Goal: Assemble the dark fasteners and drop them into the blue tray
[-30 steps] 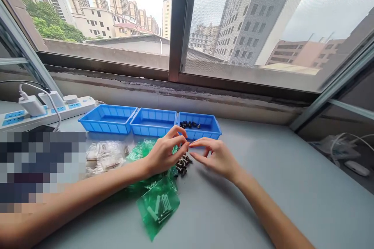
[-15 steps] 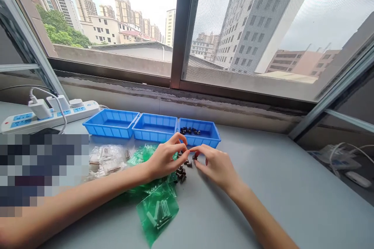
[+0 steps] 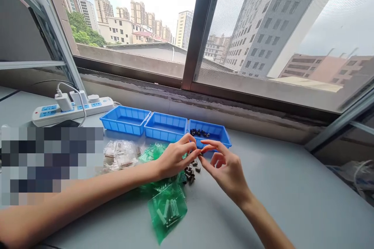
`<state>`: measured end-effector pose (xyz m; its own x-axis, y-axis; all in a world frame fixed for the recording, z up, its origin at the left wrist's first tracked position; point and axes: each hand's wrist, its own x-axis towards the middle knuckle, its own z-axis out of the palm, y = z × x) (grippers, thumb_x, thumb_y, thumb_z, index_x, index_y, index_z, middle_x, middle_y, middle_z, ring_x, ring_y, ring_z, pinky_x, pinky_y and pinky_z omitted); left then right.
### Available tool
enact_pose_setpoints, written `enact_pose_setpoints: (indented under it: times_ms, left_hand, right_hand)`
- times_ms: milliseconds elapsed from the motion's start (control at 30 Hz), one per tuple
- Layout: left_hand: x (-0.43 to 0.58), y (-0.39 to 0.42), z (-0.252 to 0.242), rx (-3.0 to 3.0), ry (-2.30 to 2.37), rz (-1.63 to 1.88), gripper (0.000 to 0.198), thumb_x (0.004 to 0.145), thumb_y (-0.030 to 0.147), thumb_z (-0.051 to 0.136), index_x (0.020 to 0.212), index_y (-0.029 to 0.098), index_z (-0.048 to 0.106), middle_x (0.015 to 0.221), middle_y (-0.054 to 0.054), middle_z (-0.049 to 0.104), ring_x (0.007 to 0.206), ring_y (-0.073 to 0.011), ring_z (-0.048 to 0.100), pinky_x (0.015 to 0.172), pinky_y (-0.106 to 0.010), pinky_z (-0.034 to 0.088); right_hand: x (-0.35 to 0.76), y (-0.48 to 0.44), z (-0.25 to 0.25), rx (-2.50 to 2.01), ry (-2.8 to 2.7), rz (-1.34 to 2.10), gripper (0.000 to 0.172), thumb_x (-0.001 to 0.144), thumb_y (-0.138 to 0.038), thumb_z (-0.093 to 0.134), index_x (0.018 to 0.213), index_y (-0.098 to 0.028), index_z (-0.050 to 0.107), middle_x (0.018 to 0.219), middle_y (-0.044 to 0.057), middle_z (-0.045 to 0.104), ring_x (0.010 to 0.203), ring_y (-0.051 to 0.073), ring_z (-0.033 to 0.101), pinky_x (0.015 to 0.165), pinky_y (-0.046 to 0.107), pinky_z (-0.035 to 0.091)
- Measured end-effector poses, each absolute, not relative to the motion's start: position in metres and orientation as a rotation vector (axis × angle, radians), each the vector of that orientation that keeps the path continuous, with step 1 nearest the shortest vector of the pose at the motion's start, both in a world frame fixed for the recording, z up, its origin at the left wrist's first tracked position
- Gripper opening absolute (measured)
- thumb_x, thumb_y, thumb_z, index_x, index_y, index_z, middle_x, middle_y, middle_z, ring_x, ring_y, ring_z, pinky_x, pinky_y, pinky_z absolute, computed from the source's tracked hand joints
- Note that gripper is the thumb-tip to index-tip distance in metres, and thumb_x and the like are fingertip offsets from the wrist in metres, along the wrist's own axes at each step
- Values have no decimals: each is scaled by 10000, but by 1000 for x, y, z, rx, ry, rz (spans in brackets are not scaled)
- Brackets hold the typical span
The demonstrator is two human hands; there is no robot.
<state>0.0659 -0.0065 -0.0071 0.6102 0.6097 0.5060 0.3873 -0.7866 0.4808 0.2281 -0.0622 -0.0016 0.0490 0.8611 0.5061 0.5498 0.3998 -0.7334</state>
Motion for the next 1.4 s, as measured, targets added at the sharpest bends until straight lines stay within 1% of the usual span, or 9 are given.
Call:
enact_pose_setpoints:
  times_ms: [167,367,467,600,800,900,967,1100,1400]
  left_hand:
    - [66,-6,-7,2518,819,953,234,951,316,407,873,172,574,946,-21,533,688,-107,547,549,-209,398]
    - [64,-6,-7,2541,751,942,247,962,319,386,938,191,596,979,-21,546,679,-98,550,554,-206,402]
    - [64,-5,-8,2542,730,964,247,958,319,394,973,193,607,1009,-31,547,644,-87,536,548,-208,405]
    - [65,-6,-7,2519,714,983,216,932,289,429,972,187,615,1020,-46,553,660,-91,538,563,-209,423]
    - [63,-9,-4,2458,674,1023,142,853,258,497,901,180,605,999,-50,555,685,-104,550,558,-208,439]
    - [62,-9,-3,2456,707,1010,125,835,257,513,885,185,603,1015,-50,549,663,-101,548,546,-212,442]
    - [62,-9,-3,2450,729,998,114,828,255,525,886,193,599,1021,-47,545,670,-102,550,568,-219,456]
    - [62,-9,-3,2436,708,1015,119,831,263,531,913,198,588,1025,-45,540,717,-111,554,641,-239,487]
    - [64,-9,-2,2433,772,1015,125,872,262,491,956,200,561,1030,-36,532,670,-96,536,624,-241,471]
  right_hand:
    - [226,-63,-4,-1235,-1539,403,350,738,-454,701,1004,-238,631,813,30,661,403,83,457,347,237,400]
    - [227,-62,1,-1211,-1414,536,380,662,-476,763,919,-220,648,834,63,696,389,89,449,325,257,421]
    - [227,-61,3,-1198,-1389,605,418,636,-500,771,912,-214,641,827,76,714,379,90,440,315,260,417]
    - [226,-59,4,-1206,-1348,683,471,598,-537,778,904,-210,629,814,90,728,369,86,417,312,261,402]
    - [225,-54,-1,-1178,-1257,881,507,566,-516,802,928,-211,620,815,77,733,361,67,398,323,238,352]
    - [223,-53,0,-1185,-1192,932,537,514,-515,824,904,-202,628,791,71,729,363,63,398,328,230,325]
    - [222,-53,1,-1192,-1149,951,557,478,-508,839,889,-198,630,765,63,722,362,61,394,332,227,310]
    - [221,-53,4,-1211,-1102,965,581,438,-514,848,870,-194,626,736,46,705,367,58,381,344,226,289]
    - [225,-51,-1,-1286,-1059,1029,619,453,-548,832,925,-195,643,790,41,694,392,54,371,375,228,277]
